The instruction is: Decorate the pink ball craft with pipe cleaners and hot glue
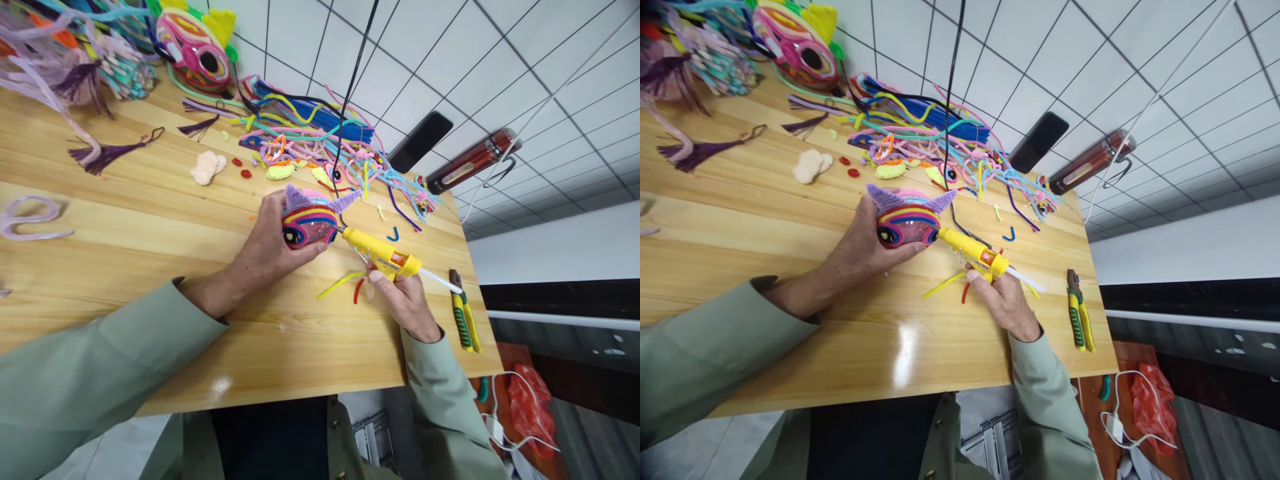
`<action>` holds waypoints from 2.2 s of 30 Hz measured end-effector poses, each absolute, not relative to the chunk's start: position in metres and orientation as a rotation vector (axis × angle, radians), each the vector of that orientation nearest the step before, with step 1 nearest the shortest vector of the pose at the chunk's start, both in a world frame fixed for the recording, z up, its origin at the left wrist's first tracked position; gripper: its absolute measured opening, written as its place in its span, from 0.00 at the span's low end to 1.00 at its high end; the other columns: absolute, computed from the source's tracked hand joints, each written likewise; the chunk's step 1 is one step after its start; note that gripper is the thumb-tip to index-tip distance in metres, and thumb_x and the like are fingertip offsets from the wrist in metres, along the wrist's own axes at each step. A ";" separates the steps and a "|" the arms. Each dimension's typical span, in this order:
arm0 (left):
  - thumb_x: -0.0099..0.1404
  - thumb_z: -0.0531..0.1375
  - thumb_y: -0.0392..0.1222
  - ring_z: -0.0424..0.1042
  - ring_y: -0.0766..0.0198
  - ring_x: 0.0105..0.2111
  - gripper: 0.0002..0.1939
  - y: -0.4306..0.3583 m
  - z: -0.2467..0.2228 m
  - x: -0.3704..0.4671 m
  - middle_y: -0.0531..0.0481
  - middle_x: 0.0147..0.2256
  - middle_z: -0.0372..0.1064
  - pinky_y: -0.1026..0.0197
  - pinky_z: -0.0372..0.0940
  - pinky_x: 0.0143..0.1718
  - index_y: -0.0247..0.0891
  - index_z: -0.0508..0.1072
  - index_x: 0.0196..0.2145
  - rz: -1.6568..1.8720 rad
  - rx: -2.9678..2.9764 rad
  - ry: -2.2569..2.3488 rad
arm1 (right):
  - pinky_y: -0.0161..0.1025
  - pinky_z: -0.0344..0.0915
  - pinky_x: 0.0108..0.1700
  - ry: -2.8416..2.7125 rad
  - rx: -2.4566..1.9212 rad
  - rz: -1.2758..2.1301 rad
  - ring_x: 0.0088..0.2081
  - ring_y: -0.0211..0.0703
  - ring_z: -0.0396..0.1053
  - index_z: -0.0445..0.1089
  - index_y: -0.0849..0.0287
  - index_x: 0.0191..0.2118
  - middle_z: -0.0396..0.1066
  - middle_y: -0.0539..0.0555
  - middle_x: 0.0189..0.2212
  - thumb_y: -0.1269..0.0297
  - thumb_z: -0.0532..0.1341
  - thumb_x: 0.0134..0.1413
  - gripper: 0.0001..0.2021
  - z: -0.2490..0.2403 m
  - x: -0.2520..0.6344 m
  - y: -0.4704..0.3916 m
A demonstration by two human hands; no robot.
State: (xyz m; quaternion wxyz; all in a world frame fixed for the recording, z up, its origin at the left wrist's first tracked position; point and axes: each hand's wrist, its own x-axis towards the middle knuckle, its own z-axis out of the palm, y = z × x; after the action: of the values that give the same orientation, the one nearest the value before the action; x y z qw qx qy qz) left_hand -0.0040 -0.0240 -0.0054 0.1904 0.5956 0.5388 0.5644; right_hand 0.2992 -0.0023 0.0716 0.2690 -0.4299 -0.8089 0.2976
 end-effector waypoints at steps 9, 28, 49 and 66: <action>0.59 0.82 0.50 0.76 0.40 0.66 0.43 -0.022 -0.002 -0.001 0.43 0.60 0.74 0.35 0.77 0.69 0.48 0.65 0.63 1.652 1.599 1.464 | 0.53 0.82 0.54 -2.148 -1.186 0.864 0.46 0.54 0.85 0.86 0.52 0.46 0.88 0.56 0.45 0.38 0.67 0.75 0.22 0.070 0.302 -0.002; 0.59 0.81 0.48 0.76 0.39 0.66 0.40 -0.022 0.001 0.001 0.43 0.60 0.73 0.33 0.76 0.70 0.47 0.65 0.61 1.665 1.589 1.453 | 0.54 0.82 0.53 -2.102 -1.226 0.898 0.43 0.54 0.84 0.86 0.51 0.47 0.87 0.56 0.42 0.34 0.68 0.73 0.24 0.069 0.302 -0.003; 0.59 0.82 0.48 0.77 0.39 0.66 0.44 -0.020 -0.004 0.000 0.42 0.61 0.72 0.32 0.78 0.69 0.48 0.65 0.65 1.666 1.623 1.462 | 0.51 0.82 0.53 -2.171 -1.176 0.844 0.43 0.52 0.84 0.85 0.52 0.46 0.87 0.55 0.41 0.35 0.66 0.75 0.24 0.074 0.299 -0.002; 0.56 0.82 0.49 0.76 0.39 0.65 0.40 -0.023 0.007 -0.001 0.44 0.57 0.74 0.34 0.77 0.69 0.48 0.65 0.58 1.603 1.530 1.487 | 0.57 0.81 0.55 -1.731 -0.960 1.141 0.45 0.57 0.83 0.85 0.49 0.46 0.84 0.56 0.41 0.34 0.73 0.65 0.23 0.087 0.287 -0.006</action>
State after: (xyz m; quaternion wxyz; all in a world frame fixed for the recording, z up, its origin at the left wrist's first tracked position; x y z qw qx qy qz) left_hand -0.0007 -0.0232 0.0071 0.2344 0.5574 0.5417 0.5839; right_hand 0.2871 -0.0056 0.0865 0.4154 -0.3823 -0.6891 0.4544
